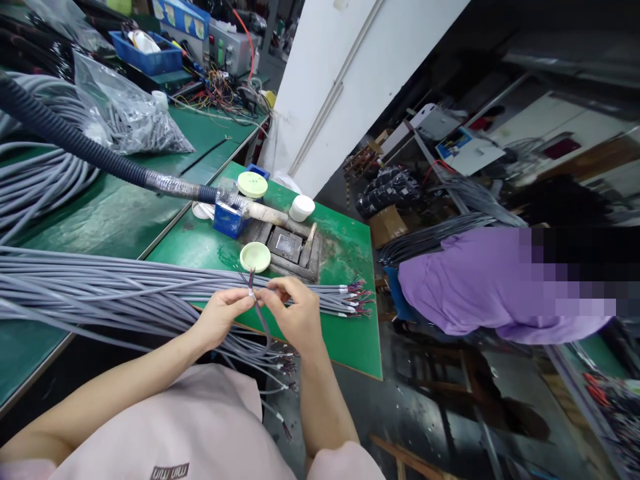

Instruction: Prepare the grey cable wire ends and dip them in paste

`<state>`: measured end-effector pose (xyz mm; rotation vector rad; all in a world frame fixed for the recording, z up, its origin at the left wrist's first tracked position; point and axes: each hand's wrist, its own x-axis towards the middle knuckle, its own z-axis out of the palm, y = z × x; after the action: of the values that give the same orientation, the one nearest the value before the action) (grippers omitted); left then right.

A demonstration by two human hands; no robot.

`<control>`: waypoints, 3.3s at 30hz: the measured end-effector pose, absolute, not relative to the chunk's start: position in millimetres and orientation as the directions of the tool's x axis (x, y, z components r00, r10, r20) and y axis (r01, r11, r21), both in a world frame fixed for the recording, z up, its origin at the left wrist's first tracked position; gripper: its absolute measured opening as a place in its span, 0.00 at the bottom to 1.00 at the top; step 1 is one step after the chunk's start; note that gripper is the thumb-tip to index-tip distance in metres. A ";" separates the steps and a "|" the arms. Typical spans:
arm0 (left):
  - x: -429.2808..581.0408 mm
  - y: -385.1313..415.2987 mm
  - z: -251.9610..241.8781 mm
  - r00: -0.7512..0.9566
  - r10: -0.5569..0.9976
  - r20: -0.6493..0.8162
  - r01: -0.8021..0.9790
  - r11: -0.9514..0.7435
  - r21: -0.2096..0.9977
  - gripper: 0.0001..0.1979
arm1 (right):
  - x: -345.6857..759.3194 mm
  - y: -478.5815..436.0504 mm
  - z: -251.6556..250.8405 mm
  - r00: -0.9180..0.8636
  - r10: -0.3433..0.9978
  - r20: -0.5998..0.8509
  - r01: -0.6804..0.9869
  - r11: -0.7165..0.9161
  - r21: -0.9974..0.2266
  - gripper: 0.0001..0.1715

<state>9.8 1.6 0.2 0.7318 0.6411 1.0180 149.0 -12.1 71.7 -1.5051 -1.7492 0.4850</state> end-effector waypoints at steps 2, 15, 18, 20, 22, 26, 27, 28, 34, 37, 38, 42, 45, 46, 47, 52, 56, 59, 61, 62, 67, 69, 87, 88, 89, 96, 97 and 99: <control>10.8 -0.8 0.9 0.379 0.917 -0.123 -0.484 0.310 0.818 0.13 | 142.1 -9.9 75.1 -0.034 0.927 0.373 0.708 0.285 -0.646 0.06; -1.0 -11.3 -6.6 0.355 0.909 -0.221 -0.445 0.372 0.815 0.12 | 150.5 1.6 85.3 0.169 0.908 0.383 0.563 0.230 -0.794 0.10; -0.1 -10.9 -7.0 0.360 0.917 -0.173 -0.456 0.335 0.824 0.11 | 131.9 -4.1 76.8 -0.069 0.945 0.320 0.689 0.277 -0.669 0.09; 0.1 -10.2 -4.6 0.370 0.918 -0.140 -0.455 0.310 0.835 0.11 | 122.3 -6.0 70.6 -0.083 0.927 0.364 0.734 0.305 -0.607 0.11; -0.3 -9.4 -2.3 0.369 0.919 -0.135 -0.456 0.306 0.836 0.12 | 121.3 -5.8 68.6 -0.019 0.907 0.420 0.741 0.295 -0.603 0.14; -1.9 -8.2 -3.6 0.366 0.910 -0.194 -0.475 0.362 0.802 0.12 | 135.6 -4.0 76.6 0.206 0.836 0.508 0.690 0.244 -0.682 0.13; -2.0 -8.1 -4.9 0.365 0.907 -0.210 -0.482 0.377 0.791 0.12 | 138.0 -4.0 78.7 0.214 0.831 0.513 0.687 0.246 -0.684 0.13; -2.0 -8.0 -6.2 0.362 0.906 -0.218 -0.491 0.385 0.782 0.12 | 138.8 -4.0 80.1 0.182 0.844 0.504 0.694 0.253 -0.674 0.13; -0.8 -8.0 -8.0 0.394 0.908 -0.142 -0.508 0.345 0.789 0.12 | 119.3 -4.4 70.0 -0.065 0.898 0.434 0.784 0.315 -0.535 0.10; -2.4 -7.3 -7.3 0.395 0.906 -0.152 -0.527 0.359 0.770 0.12 | 114.3 -5.4 65.2 -0.057 0.889 0.453 0.772 0.327 -0.544 0.14; -3.2 -6.9 -7.0 0.397 0.904 -0.156 -0.542 0.368 0.755 0.12 | 114.4 -6.0 64.6 -0.052 0.889 0.455 0.757 0.332 -0.563 0.14; -6.6 -5.1 -4.8 0.425 0.887 -0.183 -0.600 0.427 0.676 0.14 | 118.7 -8.0 62.5 -0.028 0.902 0.431 0.683 0.332 -0.650 0.11; -8.6 -3.1 -4.3 0.459 0.861 -0.218 -0.634 0.490 0.598 0.16 | 126.5 -8.5 57.1 -0.043 0.907 0.419 0.653 0.343 -0.675 0.10; -9.4 -2.2 -4.5 0.466 0.854 -0.233 -0.646 0.508 0.570 0.16 | 130.3 -8.6 54.3 -0.052 0.904 0.424 0.647 0.354 -0.675 0.09; -10.3 -1.2 -4.8 0.469 0.847 -0.249 -0.657 0.523 0.543 0.16 | 134.7 -8.6 51.3 -0.062 0.899 0.433 0.640 0.368 -0.674 0.09; -15.2 6.2 -3.7 0.474 0.830 -0.295 -0.713 0.558 0.425 0.14 | 153.9 -10.4 35.6 -0.238 0.796 0.556 0.575 0.577 -0.580 0.17; -13.5 12.7 2.0 0.509 0.816 -0.273 -0.734 0.577 0.357 0.10 | 151.9 -11.4 27.0 -0.425 0.690 0.586 0.562 0.709 -0.427 0.20; -10.6 15.2 7.7 0.538 0.807 -0.242 -0.715 0.590 0.375 0.11 | 145.6 -8.4 25.4 -0.429 0.652 0.626 0.534 0.741 -0.406 0.16; -12.1 14.4 12.9 0.527 0.818 -0.232 -0.679 0.569 0.465 0.13 | 144.0 -3.7 28.6 -0.349 0.657 0.668 0.534 0.725 -0.435 0.15; -14.6 13.2 15.9 0.502 0.836 -0.221 -0.653 0.534 0.537 0.14 | 144.3 -0.4 31.8 -0.283 0.672 0.684 0.552 0.698 -0.457 0.15; -43.1 8.1 25.8 0.229 0.971 0.071 -0.340 0.011 0.940 0.10 | 155.6 27.8 52.3 0.048 0.772 0.634 0.667 0.448 -0.596 0.14; -55.5 11.1 22.0 0.127 0.969 0.213 -0.173 -0.189 0.967 0.08 | 161.2 44.0 55.3 0.091 0.809 0.581 0.633 0.404 -0.661 0.13; -75.9 32.9 -21.2 0.100 0.872 0.480 0.346 -0.483 0.805 0.08 | 163.3 107.8 31.1 -0.009 0.971 0.239 0.445 0.218 -0.868 0.11; -76.1 33.2 -21.3 0.104 0.869 0.484 0.358 -0.487 0.797 0.08 | 163.2 109.0 30.0 -0.011 0.973 0.232 0.443 0.213 -0.871 0.11; -76.3 33.5 -21.4 0.107 0.866 0.488 0.367 -0.490 0.790 0.08 | 163.2 110.0 28.9 -0.012 0.974 0.226 0.440 0.208 -0.873 0.11; -76.5 34.5 -23.4 0.116 0.852 0.510 0.370 -0.513 0.774 0.07 | 163.7 115.7 20.7 -0.037 0.976 0.213 0.453 0.206 -0.868 0.10; -76.5 34.5 -23.6 0.116 0.852 0.510 0.370 -0.514 0.774 0.07 | 163.7 115.8 20.3 -0.041 0.976 0.212 0.454 0.207 -0.867 0.10; -76.8 34.7 -23.5 0.118 0.854 0.507 0.366 -0.512 0.777 0.07 | 163.8 115.0 21.9 -0.035 0.976 0.214 0.456 0.206 -0.866 0.10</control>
<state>-76.8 34.7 -23.5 1.9358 1.1789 1.3815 163.8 115.0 21.9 -1.3767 -1.6280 0.7674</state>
